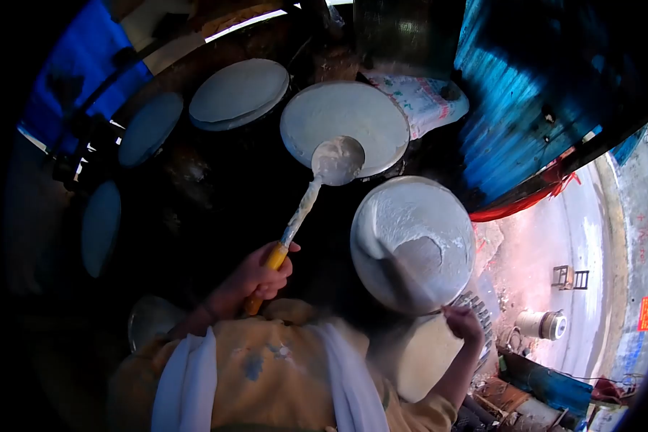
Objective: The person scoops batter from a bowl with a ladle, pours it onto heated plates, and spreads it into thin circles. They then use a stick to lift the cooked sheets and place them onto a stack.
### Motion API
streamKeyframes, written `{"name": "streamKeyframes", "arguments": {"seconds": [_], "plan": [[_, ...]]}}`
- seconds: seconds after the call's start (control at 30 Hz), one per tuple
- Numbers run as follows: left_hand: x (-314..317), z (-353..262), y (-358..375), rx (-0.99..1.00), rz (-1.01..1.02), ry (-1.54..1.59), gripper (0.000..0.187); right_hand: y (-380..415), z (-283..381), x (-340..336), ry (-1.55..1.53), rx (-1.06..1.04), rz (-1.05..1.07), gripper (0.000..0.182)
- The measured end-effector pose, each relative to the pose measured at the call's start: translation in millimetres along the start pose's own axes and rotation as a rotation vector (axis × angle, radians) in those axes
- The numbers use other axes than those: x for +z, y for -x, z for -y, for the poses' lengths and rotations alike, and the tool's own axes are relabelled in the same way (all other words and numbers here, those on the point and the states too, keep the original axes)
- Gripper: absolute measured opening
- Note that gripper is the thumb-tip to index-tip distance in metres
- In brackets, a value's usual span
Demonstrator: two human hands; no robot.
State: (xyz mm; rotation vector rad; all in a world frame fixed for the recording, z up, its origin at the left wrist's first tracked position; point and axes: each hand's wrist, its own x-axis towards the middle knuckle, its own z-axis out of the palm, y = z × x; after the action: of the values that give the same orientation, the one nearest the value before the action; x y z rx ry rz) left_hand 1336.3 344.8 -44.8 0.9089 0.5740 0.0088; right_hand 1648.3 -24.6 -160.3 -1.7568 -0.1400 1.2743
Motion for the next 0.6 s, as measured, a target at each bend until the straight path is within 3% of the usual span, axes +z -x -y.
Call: {"name": "streamKeyframes", "arguments": {"seconds": [0.03, 0.1, 0.17, 0.27, 0.37, 0.5, 0.57, 0.6], "plan": [[1.1, 5.9, 0.9, 0.019, 0.006, 0.047, 0.051, -10.0, 15.1, -2.2, 0.034, -0.034, -0.075, 0.02], [7.4, 10.9, -7.7, 0.0, 0.004, 0.11, 0.047, -58.1, 33.1, 15.0, -0.188, -0.202, -0.176, 0.021], [18.2, 15.9, -17.5, 0.014, -0.038, 0.109, 0.045, -69.6, 71.1, 53.5, -0.007, -0.16, -0.099, 0.024], [26.0, 19.4, -18.5, -0.008, -0.034, 0.106, 0.045, -58.0, 33.0, 51.8, 0.157, -0.032, -0.002, 0.022], [23.4, 22.0, -17.7, -0.055, -0.001, 0.054, 0.045, 8.5, -19.2, 10.0, -0.13, 0.03, 0.069, 0.024], [26.5, 26.2, -13.1, -0.084, -0.002, 0.015, 0.045, 16.5, -45.4, -8.8, -0.214, -0.093, -0.137, 0.024], [32.4, 26.9, -8.6, -0.079, -0.046, 0.043, 0.044, -10.1, -23.3, 33.8, -0.394, -0.2, -0.326, 0.022], [31.1, 30.1, -4.8, -0.077, -0.046, 0.047, 0.044, -23.7, -24.1, 50.0, -0.396, -0.208, -0.279, 0.024]]}}
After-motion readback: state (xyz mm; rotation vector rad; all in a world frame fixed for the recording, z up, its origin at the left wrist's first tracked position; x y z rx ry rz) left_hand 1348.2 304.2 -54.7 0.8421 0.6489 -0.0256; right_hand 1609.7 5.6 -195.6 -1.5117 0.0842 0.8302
